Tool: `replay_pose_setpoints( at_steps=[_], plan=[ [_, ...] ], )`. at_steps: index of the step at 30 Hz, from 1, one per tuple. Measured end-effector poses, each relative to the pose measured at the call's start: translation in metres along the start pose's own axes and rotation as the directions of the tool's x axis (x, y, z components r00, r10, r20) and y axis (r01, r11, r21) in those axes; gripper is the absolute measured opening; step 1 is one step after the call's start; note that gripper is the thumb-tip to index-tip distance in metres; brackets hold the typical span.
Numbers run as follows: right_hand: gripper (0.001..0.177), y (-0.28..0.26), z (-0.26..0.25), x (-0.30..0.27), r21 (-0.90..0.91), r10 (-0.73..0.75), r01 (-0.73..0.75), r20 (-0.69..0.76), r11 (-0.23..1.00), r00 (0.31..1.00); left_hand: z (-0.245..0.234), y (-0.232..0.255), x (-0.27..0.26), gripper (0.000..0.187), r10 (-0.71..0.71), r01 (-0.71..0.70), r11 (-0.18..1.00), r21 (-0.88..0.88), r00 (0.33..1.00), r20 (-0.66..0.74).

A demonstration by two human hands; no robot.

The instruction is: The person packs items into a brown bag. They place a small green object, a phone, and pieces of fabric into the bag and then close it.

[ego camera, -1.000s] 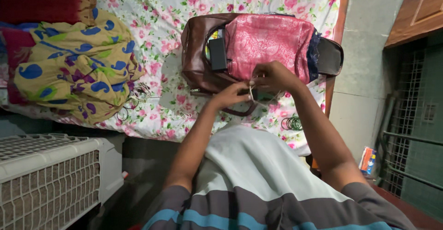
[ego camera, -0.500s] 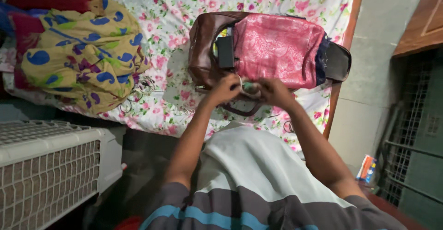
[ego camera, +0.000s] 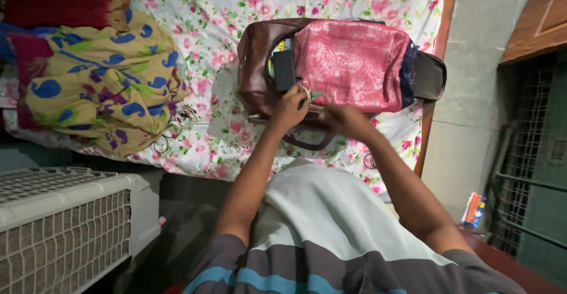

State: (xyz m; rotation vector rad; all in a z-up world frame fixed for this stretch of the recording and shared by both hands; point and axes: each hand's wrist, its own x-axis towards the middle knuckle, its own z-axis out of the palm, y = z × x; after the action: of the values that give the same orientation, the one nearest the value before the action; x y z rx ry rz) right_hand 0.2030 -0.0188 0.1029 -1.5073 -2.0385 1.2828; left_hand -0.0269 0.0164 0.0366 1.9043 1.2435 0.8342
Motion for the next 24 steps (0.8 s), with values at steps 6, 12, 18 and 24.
replay_pose_setpoints(
  at_steps=[6, 12, 18, 24],
  plan=[
    [0.019, 0.044, -0.025, 0.021, 0.310, 0.008, 0.030, -0.118, 0.950, 0.993, 0.007, 0.008, -0.014, 0.037, 0.168, 0.183, 0.768, -0.613, 0.867, 0.469],
    [0.022, 0.084, 0.062, 0.027, 0.621, 0.186, -0.090, -0.091, 0.779, 0.978, 0.029, 0.004, -0.002, 0.044, -0.111, 0.184, 0.593, -0.784, 0.983, 0.147],
    [0.025, 0.043, 0.063, 0.028, 0.999, 0.033, -0.031, 0.030, 0.024, 0.999, 0.022, 0.031, -0.003, 0.046, 0.019, -0.060, 0.973, -0.224, 0.983, -0.181],
    [0.034, 0.038, 0.051, 0.024, 0.998, 0.194, -0.016, 0.029, -0.066, 0.981, 0.028, 0.049, -0.012, 0.028, 0.301, -0.291, 0.953, 0.088, 0.945, -0.128]
  ],
)
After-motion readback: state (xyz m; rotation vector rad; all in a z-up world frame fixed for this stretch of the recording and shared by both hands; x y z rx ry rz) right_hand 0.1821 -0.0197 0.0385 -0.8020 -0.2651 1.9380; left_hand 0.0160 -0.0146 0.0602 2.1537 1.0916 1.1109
